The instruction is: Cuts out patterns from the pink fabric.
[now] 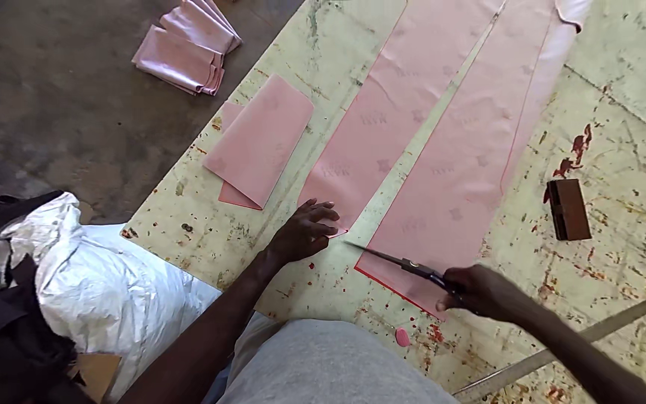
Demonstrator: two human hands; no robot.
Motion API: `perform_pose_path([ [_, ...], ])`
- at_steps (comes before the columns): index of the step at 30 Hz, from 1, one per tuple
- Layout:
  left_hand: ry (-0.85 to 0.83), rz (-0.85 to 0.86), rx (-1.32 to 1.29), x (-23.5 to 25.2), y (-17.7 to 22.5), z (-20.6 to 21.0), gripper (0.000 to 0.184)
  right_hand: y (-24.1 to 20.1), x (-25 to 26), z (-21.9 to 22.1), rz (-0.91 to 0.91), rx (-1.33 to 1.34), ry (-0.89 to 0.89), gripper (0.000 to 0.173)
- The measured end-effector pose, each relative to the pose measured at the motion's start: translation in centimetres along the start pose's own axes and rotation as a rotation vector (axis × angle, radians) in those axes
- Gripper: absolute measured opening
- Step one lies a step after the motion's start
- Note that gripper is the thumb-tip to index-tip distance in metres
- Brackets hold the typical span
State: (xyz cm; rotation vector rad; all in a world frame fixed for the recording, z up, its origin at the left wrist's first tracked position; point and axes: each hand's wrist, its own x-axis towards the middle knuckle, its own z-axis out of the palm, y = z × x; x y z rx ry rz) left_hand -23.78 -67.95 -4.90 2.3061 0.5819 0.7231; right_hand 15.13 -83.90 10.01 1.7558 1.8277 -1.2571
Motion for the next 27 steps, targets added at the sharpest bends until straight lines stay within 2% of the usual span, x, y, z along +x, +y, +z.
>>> perform_pose_path([
  [2, 0.008, 0.004, -0.004, 0.0, 0.0, 0.0, 0.022, -0.4, -1.1, 4.6, 0.0, 0.542, -0.064, 0.054],
  [4, 0.009, 0.006, 0.004, 0.0, -0.1, 0.0, 0.022, -1.9, -2.0, 8.5, -0.003, 0.96, -0.147, 0.058],
  [7, 0.016, 0.007, 0.021, 0.1, -0.1, 0.2, 0.025, -4.1, -2.3, 12.8, -0.089, 1.28, -0.229, 0.061],
  [10, 0.004, 0.014, 0.042, 0.0, -0.3, 0.3, 0.027, -6.2, -1.7, 15.5, -0.091, 1.371, -0.23, 0.058],
  [16, 0.0, 0.027, 0.043, 0.0, -0.4, 0.2, 0.025, -9.9, -0.3, 18.2, -0.116, 1.493, -0.109, 0.061],
  [27, -0.004, 0.036, 0.016, 0.1, -0.8, 0.3, 0.024, -12.9, 0.1, 19.5, -0.062, 1.546, -0.016, 0.054],
])
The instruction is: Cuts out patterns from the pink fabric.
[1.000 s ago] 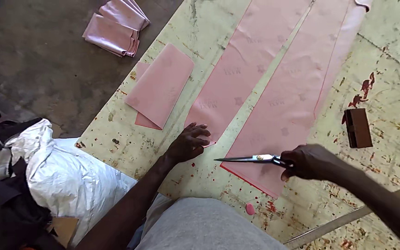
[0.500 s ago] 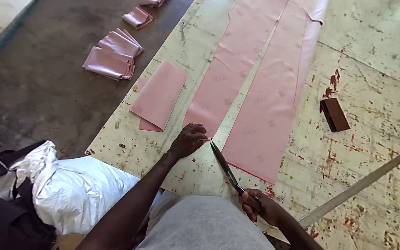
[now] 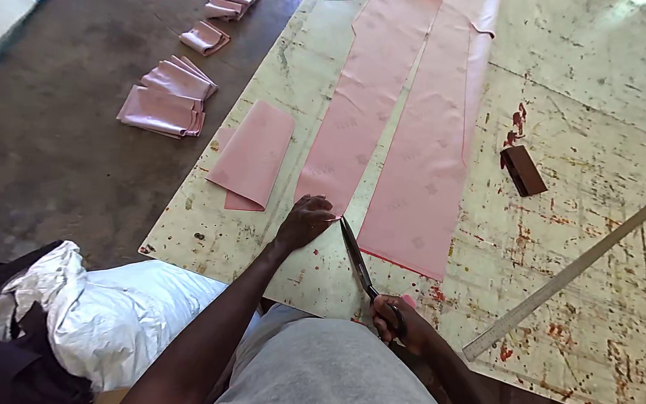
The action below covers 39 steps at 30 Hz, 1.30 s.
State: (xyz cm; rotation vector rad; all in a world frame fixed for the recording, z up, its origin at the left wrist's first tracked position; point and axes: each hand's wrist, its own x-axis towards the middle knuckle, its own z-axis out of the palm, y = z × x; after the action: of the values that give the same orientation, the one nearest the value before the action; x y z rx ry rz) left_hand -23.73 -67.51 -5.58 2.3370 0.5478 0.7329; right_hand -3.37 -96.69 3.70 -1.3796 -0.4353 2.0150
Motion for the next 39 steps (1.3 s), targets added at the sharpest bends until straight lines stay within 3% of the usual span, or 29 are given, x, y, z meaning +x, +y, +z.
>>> perform_pose_path([
  [8, -0.012, -0.007, -0.007, 0.0, -0.2, 0.0, 0.023, 0.9, 1.2, 1.8, -0.021, -0.009, 0.12, 0.044],
  [23, -0.001, -0.033, -0.025, 0.2, 0.3, -0.4, 0.023, 4.4, -0.6, 2.8, -0.107, 0.041, 0.187, 0.049],
  [31, -0.002, -0.063, -0.016, 0.2, 0.8, -0.5, 0.031, 5.0, -2.2, 1.3, -0.081, -0.36, 0.336, 0.055],
  [39, 0.065, -0.172, -0.139, 1.1, 0.8, -0.5, 0.031, 4.3, -1.6, 1.9, -0.146, -0.204, 0.401, 0.053],
])
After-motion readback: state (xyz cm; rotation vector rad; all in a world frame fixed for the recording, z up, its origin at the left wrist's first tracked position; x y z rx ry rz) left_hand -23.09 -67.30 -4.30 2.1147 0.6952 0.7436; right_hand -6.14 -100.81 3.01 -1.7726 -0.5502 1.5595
